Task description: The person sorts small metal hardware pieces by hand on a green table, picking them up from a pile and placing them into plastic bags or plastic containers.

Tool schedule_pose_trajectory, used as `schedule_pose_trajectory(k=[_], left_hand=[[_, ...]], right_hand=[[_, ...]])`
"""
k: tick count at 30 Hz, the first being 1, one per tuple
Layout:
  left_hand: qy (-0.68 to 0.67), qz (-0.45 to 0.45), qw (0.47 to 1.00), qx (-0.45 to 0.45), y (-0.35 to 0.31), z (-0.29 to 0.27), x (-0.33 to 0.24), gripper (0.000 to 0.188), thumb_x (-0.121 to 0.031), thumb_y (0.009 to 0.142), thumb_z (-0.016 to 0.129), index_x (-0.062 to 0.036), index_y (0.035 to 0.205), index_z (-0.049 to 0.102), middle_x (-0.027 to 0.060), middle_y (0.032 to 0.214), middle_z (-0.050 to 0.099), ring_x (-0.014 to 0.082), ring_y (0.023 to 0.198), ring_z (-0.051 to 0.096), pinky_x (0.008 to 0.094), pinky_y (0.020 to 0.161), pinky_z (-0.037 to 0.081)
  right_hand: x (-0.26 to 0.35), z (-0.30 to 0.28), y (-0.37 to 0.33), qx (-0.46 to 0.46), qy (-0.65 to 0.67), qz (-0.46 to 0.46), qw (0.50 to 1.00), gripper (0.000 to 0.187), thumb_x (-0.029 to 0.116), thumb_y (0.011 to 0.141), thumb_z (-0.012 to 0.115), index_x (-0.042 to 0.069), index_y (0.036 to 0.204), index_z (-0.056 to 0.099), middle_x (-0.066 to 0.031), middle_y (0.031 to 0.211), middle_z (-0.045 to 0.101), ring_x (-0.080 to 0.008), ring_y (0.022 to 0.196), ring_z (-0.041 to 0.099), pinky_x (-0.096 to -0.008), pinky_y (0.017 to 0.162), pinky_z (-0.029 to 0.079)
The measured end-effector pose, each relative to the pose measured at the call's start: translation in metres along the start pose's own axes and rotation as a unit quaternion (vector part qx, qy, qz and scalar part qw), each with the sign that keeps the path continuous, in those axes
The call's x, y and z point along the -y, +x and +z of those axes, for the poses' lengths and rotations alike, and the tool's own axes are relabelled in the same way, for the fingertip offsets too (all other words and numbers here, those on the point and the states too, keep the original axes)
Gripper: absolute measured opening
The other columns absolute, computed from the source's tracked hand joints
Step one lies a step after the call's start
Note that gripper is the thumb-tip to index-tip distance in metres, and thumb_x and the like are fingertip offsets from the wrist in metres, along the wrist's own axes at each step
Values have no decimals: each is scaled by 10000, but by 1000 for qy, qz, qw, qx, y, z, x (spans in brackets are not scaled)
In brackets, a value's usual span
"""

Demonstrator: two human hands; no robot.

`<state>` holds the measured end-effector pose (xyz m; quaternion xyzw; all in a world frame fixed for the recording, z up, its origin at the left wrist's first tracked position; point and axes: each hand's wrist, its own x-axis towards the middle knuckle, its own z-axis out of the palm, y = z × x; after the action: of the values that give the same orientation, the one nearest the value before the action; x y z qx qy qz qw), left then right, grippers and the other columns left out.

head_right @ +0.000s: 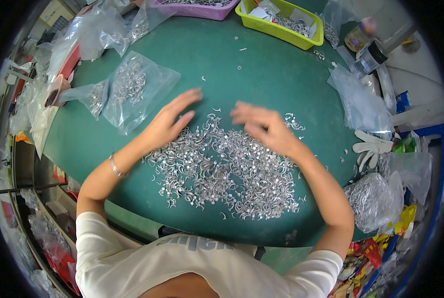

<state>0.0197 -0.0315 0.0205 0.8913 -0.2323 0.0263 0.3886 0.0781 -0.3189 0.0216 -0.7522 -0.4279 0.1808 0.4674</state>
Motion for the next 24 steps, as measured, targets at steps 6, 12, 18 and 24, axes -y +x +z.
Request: schedule_pose_trajectory(k=[6,12,18,24], left_hand=[[177,-102,974,-100,86,48,61,524,-230,926,469,17,1358,305,289,1420,236,416,1324,250,484,1078,243],[111,-52,974,-189,143,50,86,512,-198,920,445,41,1349,301,295,1384,310,401,1295,313,448,1079,263],[65,-4,994,-93,141,45,94,480,-201,932,423,22,1346,330,233,1379,368,358,1300,332,430,1089,248],[-47,44,990,125,50,52,8,494,-203,954,419,-18,1393,286,210,1444,272,333,1363,220,426,1131,152]], right_hand=[[-80,-52,104,-220,-160,52,961,533,391,909,482,67,1330,440,-134,1422,369,-272,1359,265,-376,1109,211],[-123,-72,172,-208,-279,71,935,568,447,924,412,47,1326,438,-115,1427,361,-261,1350,276,-398,1105,230],[-108,-31,135,-47,-297,-73,951,561,415,943,393,13,1334,401,-148,1423,353,-286,1344,277,-436,1111,210],[-19,3,23,102,-176,-26,979,457,251,914,492,-8,1285,428,-188,1381,386,-324,1318,312,-473,1118,181]])
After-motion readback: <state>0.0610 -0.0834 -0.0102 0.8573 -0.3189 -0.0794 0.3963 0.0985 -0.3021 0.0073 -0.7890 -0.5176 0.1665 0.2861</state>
